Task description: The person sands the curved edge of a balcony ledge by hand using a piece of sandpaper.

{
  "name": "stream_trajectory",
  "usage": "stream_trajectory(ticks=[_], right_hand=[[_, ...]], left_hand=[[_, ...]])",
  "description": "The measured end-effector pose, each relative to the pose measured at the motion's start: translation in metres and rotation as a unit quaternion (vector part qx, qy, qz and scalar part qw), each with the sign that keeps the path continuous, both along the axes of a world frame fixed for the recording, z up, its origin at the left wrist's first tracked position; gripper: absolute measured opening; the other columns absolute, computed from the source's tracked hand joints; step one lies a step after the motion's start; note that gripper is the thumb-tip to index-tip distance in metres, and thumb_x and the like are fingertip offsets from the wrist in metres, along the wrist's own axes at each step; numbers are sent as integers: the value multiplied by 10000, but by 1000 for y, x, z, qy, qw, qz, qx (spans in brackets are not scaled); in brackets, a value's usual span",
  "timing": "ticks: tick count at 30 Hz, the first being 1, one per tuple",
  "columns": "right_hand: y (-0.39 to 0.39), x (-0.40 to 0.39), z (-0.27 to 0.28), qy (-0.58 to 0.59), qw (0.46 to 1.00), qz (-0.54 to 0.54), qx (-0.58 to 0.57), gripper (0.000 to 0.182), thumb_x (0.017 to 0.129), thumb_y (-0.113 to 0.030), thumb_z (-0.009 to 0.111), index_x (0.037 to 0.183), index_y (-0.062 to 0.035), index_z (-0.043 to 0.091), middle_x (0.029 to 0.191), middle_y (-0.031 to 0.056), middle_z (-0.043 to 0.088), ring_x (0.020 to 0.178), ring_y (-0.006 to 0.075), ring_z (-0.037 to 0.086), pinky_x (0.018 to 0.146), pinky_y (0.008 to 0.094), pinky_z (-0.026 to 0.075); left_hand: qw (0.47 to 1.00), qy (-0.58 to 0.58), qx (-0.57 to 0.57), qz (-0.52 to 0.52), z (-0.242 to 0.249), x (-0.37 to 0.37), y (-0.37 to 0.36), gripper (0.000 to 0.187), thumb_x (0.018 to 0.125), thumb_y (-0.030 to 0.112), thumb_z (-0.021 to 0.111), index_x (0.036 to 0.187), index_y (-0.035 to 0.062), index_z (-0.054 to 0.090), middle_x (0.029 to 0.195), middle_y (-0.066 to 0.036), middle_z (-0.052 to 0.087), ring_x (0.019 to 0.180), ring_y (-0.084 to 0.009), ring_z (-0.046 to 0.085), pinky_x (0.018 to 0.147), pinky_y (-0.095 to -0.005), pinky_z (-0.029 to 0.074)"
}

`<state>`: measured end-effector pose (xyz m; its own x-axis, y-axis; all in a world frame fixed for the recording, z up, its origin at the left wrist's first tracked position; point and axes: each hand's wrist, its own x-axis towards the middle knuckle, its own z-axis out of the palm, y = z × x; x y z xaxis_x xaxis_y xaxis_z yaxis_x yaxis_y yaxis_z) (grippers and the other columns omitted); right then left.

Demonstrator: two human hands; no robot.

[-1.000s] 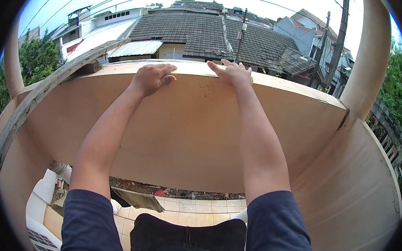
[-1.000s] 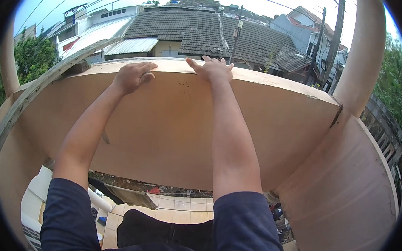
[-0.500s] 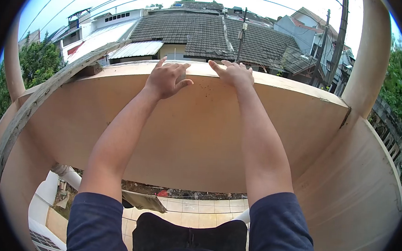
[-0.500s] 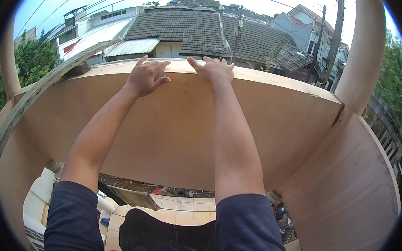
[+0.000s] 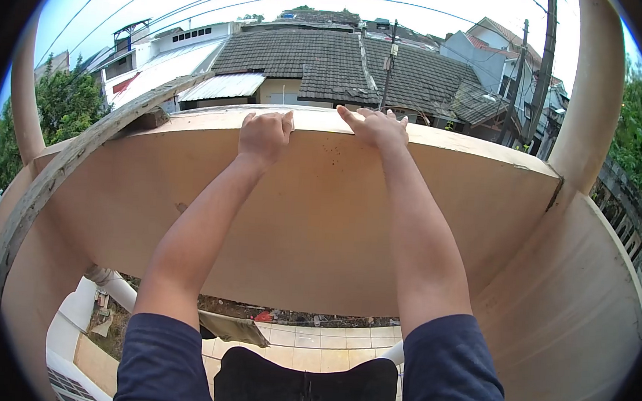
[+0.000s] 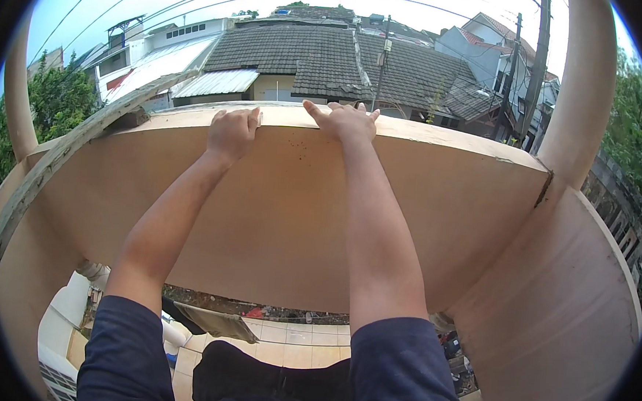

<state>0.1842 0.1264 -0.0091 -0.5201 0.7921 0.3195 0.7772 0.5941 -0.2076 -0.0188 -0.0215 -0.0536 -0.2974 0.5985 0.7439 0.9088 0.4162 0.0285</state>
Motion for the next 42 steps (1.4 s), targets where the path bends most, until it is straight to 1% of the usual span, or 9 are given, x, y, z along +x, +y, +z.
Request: stream_trajectory(ticks=[3,5,8,15,17,23,33,35,42], right_hand=[[-1,1,0,-10,1000,-5,9,1059,888,-968,141,1621,-277,468,1689,76,426,1628,307,233,1321,613,39],[-2,0,1,-16,1000,-6,16,1061,889,-968,133,1621,-277,467,1688,77,426,1630,311,227,1316,628,28],[-2,1,2,-24,999,-10,22,1068,887,-970,127,1625,-274,462,1691,77,423,1632,314,221,1309,646,17],[-2,-1,0,-16,1000,-7,19,1060,891,-965,138,1631,-273,451,1688,81,426,1630,308,230,1313,635,24],[-1,0,2,-17,1000,-8,16,1055,891,-965,142,1630,-278,451,1687,81,428,1629,305,233,1314,632,28],[0,-3,3,-17,1000,-15,-1,1071,881,-974,163,1627,-265,458,1690,75,423,1628,297,237,1315,631,24],[-4,1,6,-25,1000,-18,4,1068,886,-968,181,1619,-249,474,1691,74,421,1628,302,237,1307,651,4],[-4,0,4,-26,1000,-18,1,1079,884,-972,168,1625,-246,463,1690,87,421,1628,310,234,1306,651,-1],[0,2,1,-18,1000,-12,3,1084,883,-974,168,1626,-241,462,1692,110,414,1629,316,230,1299,665,1]], left_hand=[[996,11,46,-75,-14,1,-2,517,1114,441,450,1062,39,771,1025,-157,784,986,-385,732,1031,-551,495],[979,121,91,-133,-20,5,-7,505,1112,475,455,1259,68,715,1139,-138,781,1066,-360,730,1087,-544,476],[979,110,27,-169,-12,-5,-19,537,1097,523,474,1363,98,666,1238,-125,759,1132,-337,716,1115,-557,456],[990,110,17,-87,-19,-6,-11,581,1068,599,482,1380,142,658,1209,-97,757,1180,-294,703,1144,-575,433],[963,216,46,-152,-22,-12,-13,596,1058,630,474,1360,154,669,1159,-89,762,1198,-273,698,1191,-592,385],[983,131,2,-127,-9,-8,-18,552,1039,614,536,1333,169,679,1165,-92,765,1202,-265,698,1256,-630,275],[975,139,-37,-169,-3,-7,-18,614,1024,562,595,1475,147,568,1258,-106,754,1186,-301,711,1208,-535,408],[964,166,90,-186,-13,-13,-7,552,1020,522,624,1427,150,607,1258,-100,756,1179,-303,714,1207,-554,399],[968,158,26,-195,-14,-12,-8,477,1041,486,606,1306,96,674,1228,-99,770,1160,-293,722,1217,-576,374]])
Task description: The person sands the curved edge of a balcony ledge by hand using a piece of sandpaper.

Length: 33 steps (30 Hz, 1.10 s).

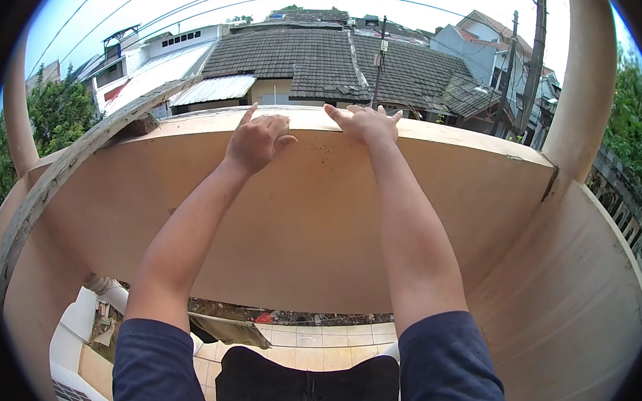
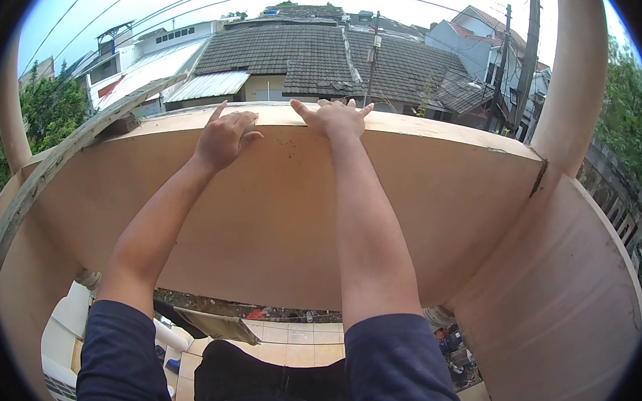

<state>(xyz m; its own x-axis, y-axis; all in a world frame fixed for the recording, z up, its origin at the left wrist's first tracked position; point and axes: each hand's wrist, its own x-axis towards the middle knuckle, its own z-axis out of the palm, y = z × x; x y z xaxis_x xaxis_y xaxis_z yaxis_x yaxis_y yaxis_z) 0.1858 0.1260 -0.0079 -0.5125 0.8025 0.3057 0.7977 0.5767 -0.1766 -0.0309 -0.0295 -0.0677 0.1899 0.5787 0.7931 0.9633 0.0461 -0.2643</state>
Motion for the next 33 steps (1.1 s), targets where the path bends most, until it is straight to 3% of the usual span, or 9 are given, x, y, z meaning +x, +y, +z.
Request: stream_trajectory(ticks=[2,9,11,15,18,21,26,31,33], right_hand=[[1,-2,0,5,1000,5,1,1075,890,-968,178,1613,-234,485,1681,117,429,1629,319,232,1297,669,0],[-2,1,1,2,1000,8,10,1044,918,-942,183,1551,-210,573,1654,121,472,1620,324,258,1289,682,-13],[0,-3,-3,17,1000,-4,22,980,907,-953,198,1478,-299,652,1590,74,560,1606,333,294,1292,672,-30],[2,-2,-3,24,999,-2,29,970,905,-954,220,1466,-299,663,1577,76,574,1603,333,302,1291,674,-31],[-5,3,3,-5,1000,15,0,1021,939,-917,216,1530,-176,596,1646,134,479,1615,329,274,1283,693,-11],[-5,2,3,1,1000,15,2,1011,937,-917,247,1529,-176,597,1644,131,483,1615,328,276,1290,679,1],[-2,0,-5,33,999,5,26,959,933,-914,290,1531,-230,598,1617,80,529,1608,326,293,1314,627,46],[-8,2,-4,44,999,5,21,881,956,-876,340,1534,-262,593,1619,31,532,1574,265,364,1328,540,142],[-8,2,-3,44,999,5,29,875,960,-872,338,1538,-265,588,1623,29,528,1574,261,364,1329,535,145]], left_hand=[[999,39,-1,16,3,-1,-1,594,1068,573,498,1272,45,679,1146,-113,784,1121,-273,741,1230,-546,375],[997,73,-2,14,7,0,-2,526,1071,471,550,1269,3,687,1163,-170,775,1128,-304,736,1213,-534,405],[998,58,-14,5,6,0,-3,515,1072,443,559,1288,-11,673,1172,-173,772,1132,-314,734,1169,-532,454],[998,61,23,14,3,3,-2,491,1065,421,576,1293,-3,675,1191,-170,770,1135,-330,731,1121,-529,494],[999,27,-16,22,7,11,-6,468,1060,416,586,1322,38,677,1218,-161,765,1147,-349,724,1098,-505,511],[995,-67,-69,37,20,25,-11,532,1091,506,485,1386,103,667,1268,-149,754,1186,-349,707,1110,-484,503],[923,-246,-255,148,53,42,-7,747,1105,660,207,1507,158,587,1436,-131,676,1350,-308,608,1180,-462,430],[978,-125,-98,137,0,54,15,626,1125,582,310,1449,146,622,1443,-92,668,1361,-298,596,1220,-534,360],[997,-69,-14,-16,-10,50,17,556,1139,503,356,1401,105,643,1353,-104,714,1324,-290,622,1226,-568,335]])
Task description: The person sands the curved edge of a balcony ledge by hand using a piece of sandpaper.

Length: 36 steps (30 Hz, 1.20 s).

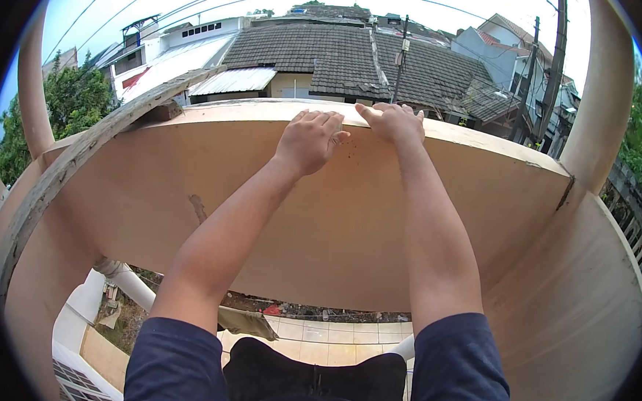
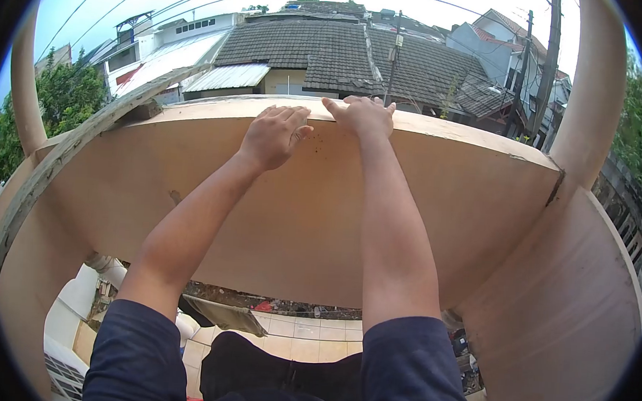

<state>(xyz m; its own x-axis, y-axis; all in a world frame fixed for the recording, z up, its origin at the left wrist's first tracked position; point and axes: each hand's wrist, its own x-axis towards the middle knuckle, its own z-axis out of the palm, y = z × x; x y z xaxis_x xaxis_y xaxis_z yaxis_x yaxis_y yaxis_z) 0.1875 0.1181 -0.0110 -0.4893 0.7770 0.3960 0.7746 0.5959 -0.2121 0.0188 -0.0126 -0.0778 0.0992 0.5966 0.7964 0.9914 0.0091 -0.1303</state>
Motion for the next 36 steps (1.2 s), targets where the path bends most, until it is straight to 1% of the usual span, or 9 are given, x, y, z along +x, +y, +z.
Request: stream_trajectory(ticks=[3,6,13,15,19,24,29,31,36], right_hand=[[3,1,-4,-4,1000,-11,9,853,972,-855,342,1553,-273,567,1632,19,515,1573,246,361,1332,525,155],[4,2,-3,1,1000,-1,5,819,985,-825,360,1557,-274,560,1629,13,518,1574,236,356,1333,522,159],[3,-1,0,-1,1000,-1,-7,786,995,-803,364,1544,-281,576,1634,6,511,1573,234,356,1335,519,151],[2,0,-3,2,1000,-8,4,767,999,-793,370,1530,-287,592,1623,8,525,1571,233,359,1335,519,150],[0,0,-2,-17,1000,-3,2,762,1001,-789,375,1545,-292,572,1615,9,533,1569,227,364,1334,513,160],[7,-5,-7,2,1000,-12,4,821,987,-818,376,1619,-301,457,1623,27,524,1557,234,384,1309,506,230],[2,0,-1,-5,1000,-25,1,833,988,-818,373,1631,-292,437,1628,20,516,1566,227,373,1322,497,227],[-1,-1,1,-10,1000,-22,-13,841,987,-819,372,1632,-282,437,1632,21,513,1563,231,380,1316,496,239],[4,-2,-3,-12,1000,-13,-1,852,984,-821,376,1635,-275,435,1632,25,514,1557,232,390,1304,485,262]], left_hand=[[984,-92,-124,85,34,-15,-29,521,1143,452,374,1385,82,649,1290,-120,741,1288,-278,645,1234,-566,328],[970,-104,-137,171,39,-26,-31,481,1141,430,391,1362,108,670,1254,-101,759,1266,-271,659,1243,-555,326],[996,-23,-73,49,26,-54,-49,541,1144,487,327,1397,155,671,1383,-74,711,1314,-264,634,1265,-544,288],[970,-60,-167,164,42,-62,-49,592,1146,515,272,1445,159,637,1429,-72,686,1353,-252,609,1261,-536,301],[942,-54,-263,202,55,-28,-36,603,1149,524,231,1566,194,516,1542,-106,596,1401,-279,570,1257,-496,321],[970,-59,-197,127,35,-42,-37,757,1132,605,171,1586,71,459,1562,-153,566,1489,-266,481,1282,-482,285],[922,-112,-293,229,64,-26,-30,1026,1046,779,90,1510,-38,502,1542,-209,565,1485,-263,484,1317,-466,217],[908,-120,-316,248,70,-4,-25,1068,1019,824,124,1477,-52,528,1540,-224,560,1468,-287,501,1305,-464,249],[968,-60,-209,126,35,-15,-29,1102,991,870,156,1475,-45,531,1520,-217,577,1426,-345,532,1237,-447,369]])
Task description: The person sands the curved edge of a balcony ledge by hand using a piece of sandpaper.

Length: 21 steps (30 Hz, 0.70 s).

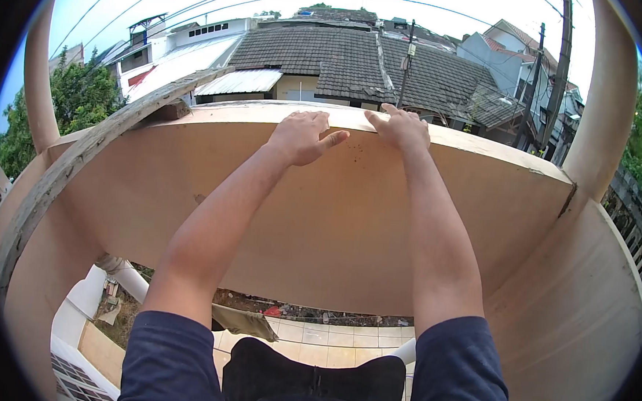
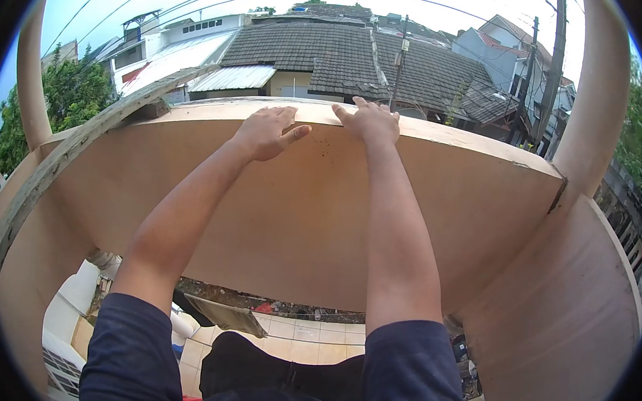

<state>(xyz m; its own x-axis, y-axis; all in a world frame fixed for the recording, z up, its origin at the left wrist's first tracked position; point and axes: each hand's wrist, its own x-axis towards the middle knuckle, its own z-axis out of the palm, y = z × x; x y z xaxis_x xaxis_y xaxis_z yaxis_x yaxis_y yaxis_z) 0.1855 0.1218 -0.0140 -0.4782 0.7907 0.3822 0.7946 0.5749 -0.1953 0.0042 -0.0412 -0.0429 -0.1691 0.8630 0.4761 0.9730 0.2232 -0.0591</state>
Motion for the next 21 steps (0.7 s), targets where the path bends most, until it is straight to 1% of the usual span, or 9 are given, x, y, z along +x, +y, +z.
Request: stream_trajectory(ticks=[2,4,9,13,15,16,17,19,21], right_hand=[[0,2,3,12,1000,-6,2,855,982,-822,378,1636,-273,435,1632,25,515,1554,232,395,1300,480,269],[-2,3,2,8,1000,-5,1,848,983,-813,392,1635,-273,436,1627,20,522,1548,229,404,1295,476,277],[-2,3,3,11,1000,1,-2,847,975,-810,423,1636,-281,435,1622,31,528,1547,235,407,1273,474,302],[5,1,1,19,1000,6,1,871,955,-828,449,1637,-287,433,1619,44,532,1541,244,417,1258,471,316],[5,1,3,22,1000,-2,-5,876,948,-841,444,1637,-300,430,1630,36,518,1546,241,407,1264,476,322],[-3,4,6,24,1000,-6,-3,861,965,-820,437,1633,-277,439,1622,30,527,1545,234,407,1273,473,311],[-8,5,4,19,1000,-8,-3,847,981,-799,431,1629,-254,449,1615,25,535,1544,227,407,1281,469,299],[-7,6,1,21,1000,-10,-8,853,978,-803,432,1628,-251,452,1614,17,536,1545,218,402,1277,469,305],[-10,5,5,24,1000,-11,-13,842,980,-804,424,1615,-253,474,1600,11,551,1535,216,418,1271,463,312]], left_hand=[[999,1,31,-42,10,-7,4,1118,985,877,140,1484,-45,527,1523,-212,576,1424,-346,535,1229,-445,380],[988,-120,-84,42,32,-2,8,1189,943,923,115,1504,-45,519,1541,-199,568,1431,-348,534,1214,-440,401],[976,-113,-118,142,38,41,31,1277,869,998,151,1514,-40,522,1545,-191,568,1444,-341,528,1196,-436,426],[999,-18,-31,22,4,33,29,1223,903,968,179,1511,-35,525,1542,-190,571,1440,-350,528,1204,-447,417],[999,-42,11,-20,2,14,24,1198,915,956,157,1439,-36,576,1479,-188,626,1390,-341,574,1181,-445,429],[993,-90,-69,18,27,19,11,1180,921,949,130,1349,-35,621,1413,-184,674,1345,-325,612,1145,-448,448],[991,-118,-55,24,29,2,14,1162,930,939,106,1297,-24,643,1361,-197,698,1315,-323,634,1103,-456,472],[978,-142,-108,105,39,-9,21,1153,932,936,98,1292,-9,651,1363,-213,687,1323,-329,626,1095,-457,480],[987,-104,-47,112,27,-7,31,1108,952,918,139,1284,-5,653,1369,-222,678,1330,-337,616,1094,-461,479]])
